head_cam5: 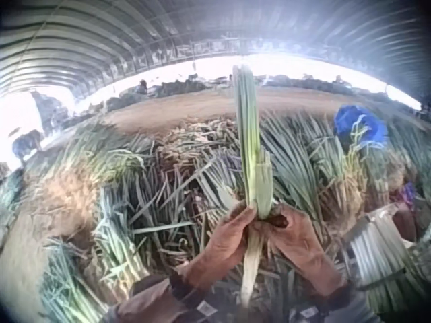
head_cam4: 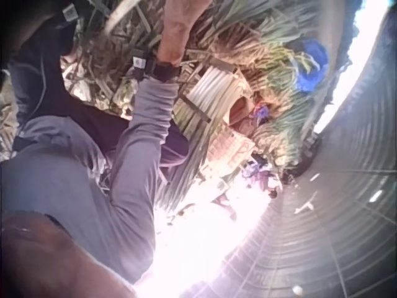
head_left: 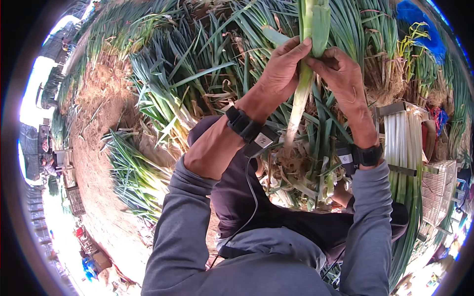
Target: The person peels the outer layers from leeks by hand and places them onto a metal rack, repeating the process with several leeks.
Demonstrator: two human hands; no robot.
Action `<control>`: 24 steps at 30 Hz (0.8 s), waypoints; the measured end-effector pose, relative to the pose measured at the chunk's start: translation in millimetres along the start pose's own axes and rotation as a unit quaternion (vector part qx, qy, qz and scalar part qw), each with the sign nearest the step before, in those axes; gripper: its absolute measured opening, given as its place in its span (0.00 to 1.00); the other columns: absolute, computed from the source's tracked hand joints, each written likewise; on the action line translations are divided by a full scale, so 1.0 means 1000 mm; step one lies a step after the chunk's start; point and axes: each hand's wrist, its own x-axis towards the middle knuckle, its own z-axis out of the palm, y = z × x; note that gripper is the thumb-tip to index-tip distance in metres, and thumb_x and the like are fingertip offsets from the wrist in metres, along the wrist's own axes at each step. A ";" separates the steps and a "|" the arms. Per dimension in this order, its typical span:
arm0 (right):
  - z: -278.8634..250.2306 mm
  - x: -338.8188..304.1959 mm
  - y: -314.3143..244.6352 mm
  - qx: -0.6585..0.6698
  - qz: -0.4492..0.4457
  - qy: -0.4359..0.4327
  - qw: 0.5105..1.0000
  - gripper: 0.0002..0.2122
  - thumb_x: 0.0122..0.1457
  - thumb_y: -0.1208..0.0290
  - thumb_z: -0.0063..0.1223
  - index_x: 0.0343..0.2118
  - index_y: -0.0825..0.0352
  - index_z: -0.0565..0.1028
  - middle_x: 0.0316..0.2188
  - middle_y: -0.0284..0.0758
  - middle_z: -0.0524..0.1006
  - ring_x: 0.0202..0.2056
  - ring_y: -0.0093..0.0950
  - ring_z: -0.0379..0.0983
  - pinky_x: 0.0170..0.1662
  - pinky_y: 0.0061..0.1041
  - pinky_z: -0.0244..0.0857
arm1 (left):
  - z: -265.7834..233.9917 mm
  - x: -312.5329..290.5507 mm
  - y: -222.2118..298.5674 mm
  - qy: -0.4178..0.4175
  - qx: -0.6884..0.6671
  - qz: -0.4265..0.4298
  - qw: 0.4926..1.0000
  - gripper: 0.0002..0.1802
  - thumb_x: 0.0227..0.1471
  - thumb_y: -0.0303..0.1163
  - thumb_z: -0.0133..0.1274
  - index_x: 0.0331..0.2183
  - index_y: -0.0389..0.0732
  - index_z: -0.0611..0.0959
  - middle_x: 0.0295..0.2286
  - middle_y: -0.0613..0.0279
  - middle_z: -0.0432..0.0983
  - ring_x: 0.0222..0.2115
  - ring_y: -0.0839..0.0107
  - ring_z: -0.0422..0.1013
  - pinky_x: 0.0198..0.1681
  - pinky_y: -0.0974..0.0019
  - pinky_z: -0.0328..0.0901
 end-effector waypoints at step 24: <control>-0.033 -0.182 0.182 -0.239 0.261 -0.100 0.930 0.17 0.55 0.65 0.59 0.46 0.67 0.76 0.41 0.49 0.78 0.44 0.50 0.74 0.48 0.39 0.66 | -0.038 0.006 0.035 0.164 0.067 0.121 0.977 0.09 0.57 0.32 0.57 0.40 0.40 0.79 0.35 0.64 0.77 0.36 0.65 0.76 0.40 0.56 0.73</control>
